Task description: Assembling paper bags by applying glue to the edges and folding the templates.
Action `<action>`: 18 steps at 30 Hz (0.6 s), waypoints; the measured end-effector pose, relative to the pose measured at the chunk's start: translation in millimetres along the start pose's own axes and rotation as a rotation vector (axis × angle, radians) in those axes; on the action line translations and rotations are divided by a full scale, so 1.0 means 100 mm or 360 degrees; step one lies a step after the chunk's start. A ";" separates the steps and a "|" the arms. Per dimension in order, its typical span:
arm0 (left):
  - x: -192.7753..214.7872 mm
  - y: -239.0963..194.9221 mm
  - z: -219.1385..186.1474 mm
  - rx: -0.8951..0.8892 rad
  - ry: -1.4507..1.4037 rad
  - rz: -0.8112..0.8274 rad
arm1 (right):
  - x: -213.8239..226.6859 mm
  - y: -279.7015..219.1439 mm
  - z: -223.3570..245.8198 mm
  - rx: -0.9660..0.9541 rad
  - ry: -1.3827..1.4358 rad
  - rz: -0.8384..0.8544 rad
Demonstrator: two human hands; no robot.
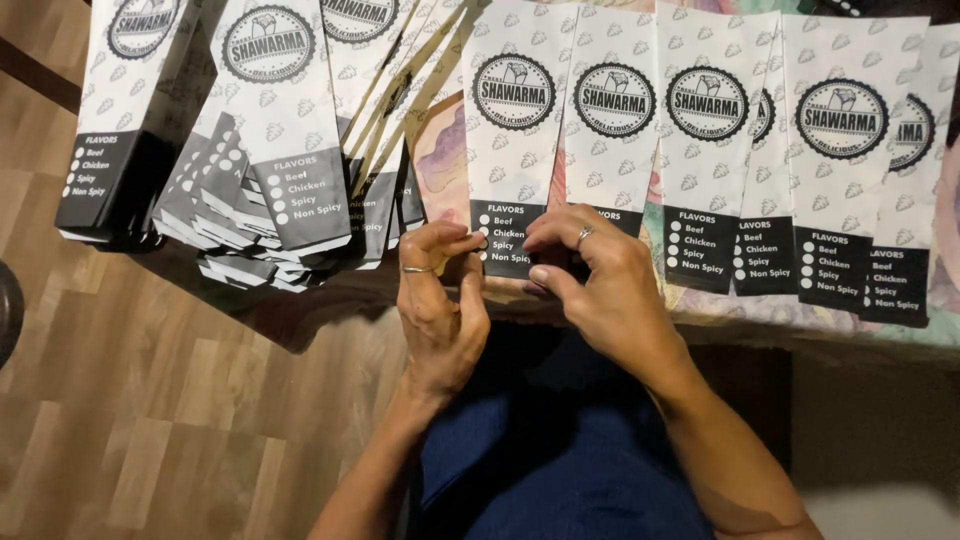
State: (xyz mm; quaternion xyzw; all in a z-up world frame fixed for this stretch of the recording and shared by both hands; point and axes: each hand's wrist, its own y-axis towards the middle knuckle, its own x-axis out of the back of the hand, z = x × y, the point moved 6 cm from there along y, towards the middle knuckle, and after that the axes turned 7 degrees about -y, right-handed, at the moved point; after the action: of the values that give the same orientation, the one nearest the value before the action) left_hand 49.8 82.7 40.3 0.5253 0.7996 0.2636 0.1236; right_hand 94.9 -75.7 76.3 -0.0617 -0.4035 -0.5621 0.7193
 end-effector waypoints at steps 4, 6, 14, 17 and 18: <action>-0.03 -0.02 0.01 -0.0105 0.0113 -0.0017 | -0.01 -0.03 -0.03 -0.0026 0.0020 0.0014; -0.03 0.01 -0.03 -0.0169 0.0144 -0.0021 | -0.02 -0.03 -0.05 -0.0018 0.0005 0.0002; 0.01 0.00 -0.03 -0.0106 -0.0014 0.0024 | 0.03 -0.04 0.02 0.0007 0.0034 -0.0041; -0.01 0.01 -0.11 -0.0125 0.0029 -0.0009 | -0.05 -0.02 0.02 0.0100 -0.0083 -0.0128; -0.01 0.01 -0.08 -0.0126 0.0027 -0.0003 | -0.10 -0.05 0.00 0.0096 -0.0084 -0.0132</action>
State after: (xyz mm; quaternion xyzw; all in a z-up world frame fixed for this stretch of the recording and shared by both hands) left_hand 46.7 79.7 47.6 0.5170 0.7900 0.2993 0.1377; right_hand 90.2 -70.6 67.9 -0.0380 -0.4412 -0.5773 0.6860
